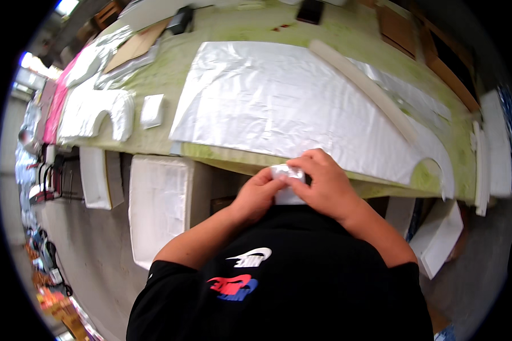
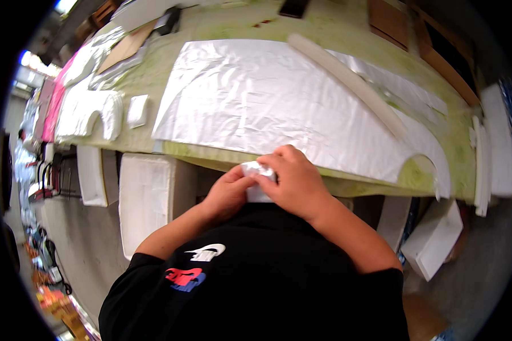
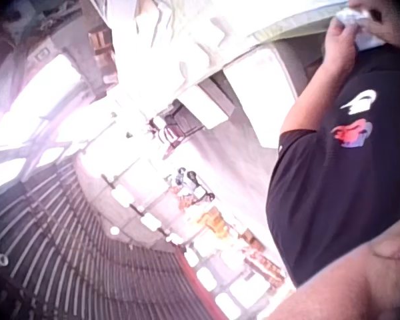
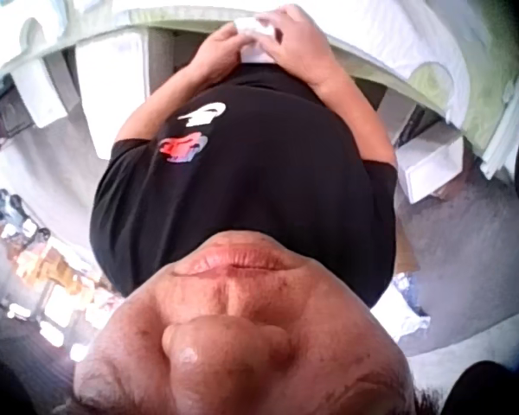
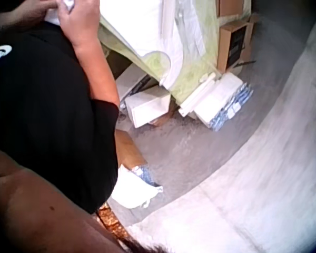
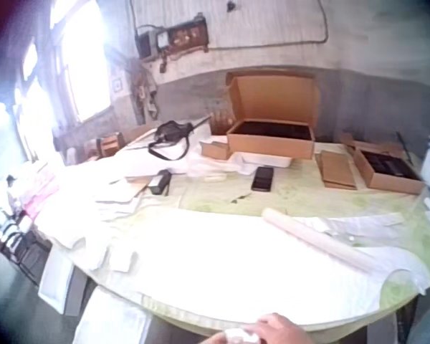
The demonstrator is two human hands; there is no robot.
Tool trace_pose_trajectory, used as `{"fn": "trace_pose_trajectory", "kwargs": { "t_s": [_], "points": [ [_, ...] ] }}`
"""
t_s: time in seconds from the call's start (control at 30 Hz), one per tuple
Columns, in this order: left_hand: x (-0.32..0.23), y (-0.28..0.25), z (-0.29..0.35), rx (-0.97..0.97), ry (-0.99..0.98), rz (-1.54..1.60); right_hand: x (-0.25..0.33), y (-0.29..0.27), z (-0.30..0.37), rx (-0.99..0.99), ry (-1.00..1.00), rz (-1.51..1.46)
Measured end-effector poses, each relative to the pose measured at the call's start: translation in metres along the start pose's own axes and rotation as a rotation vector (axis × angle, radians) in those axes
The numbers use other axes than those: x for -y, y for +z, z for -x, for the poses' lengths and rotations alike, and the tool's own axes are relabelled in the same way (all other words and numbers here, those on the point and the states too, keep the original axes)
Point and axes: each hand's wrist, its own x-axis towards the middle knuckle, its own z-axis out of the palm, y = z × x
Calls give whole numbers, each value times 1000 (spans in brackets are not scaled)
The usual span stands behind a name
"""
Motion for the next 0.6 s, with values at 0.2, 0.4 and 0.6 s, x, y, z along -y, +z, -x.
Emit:
{"fn": "trace_pose_trajectory", "kwargs": {
  "t_s": [0.2,0.4,0.6],
  "points": [
    [-12,4,11,-21,217,-116,-7,-4,-9,42,328,-699],
    [-70,-38,16,-271,493,-238,-3,2,-12,-95,330,-808],
    [-202,-179,9,-751,746,-487,-19,7,-3,-121,308,-784]
  ]
}}
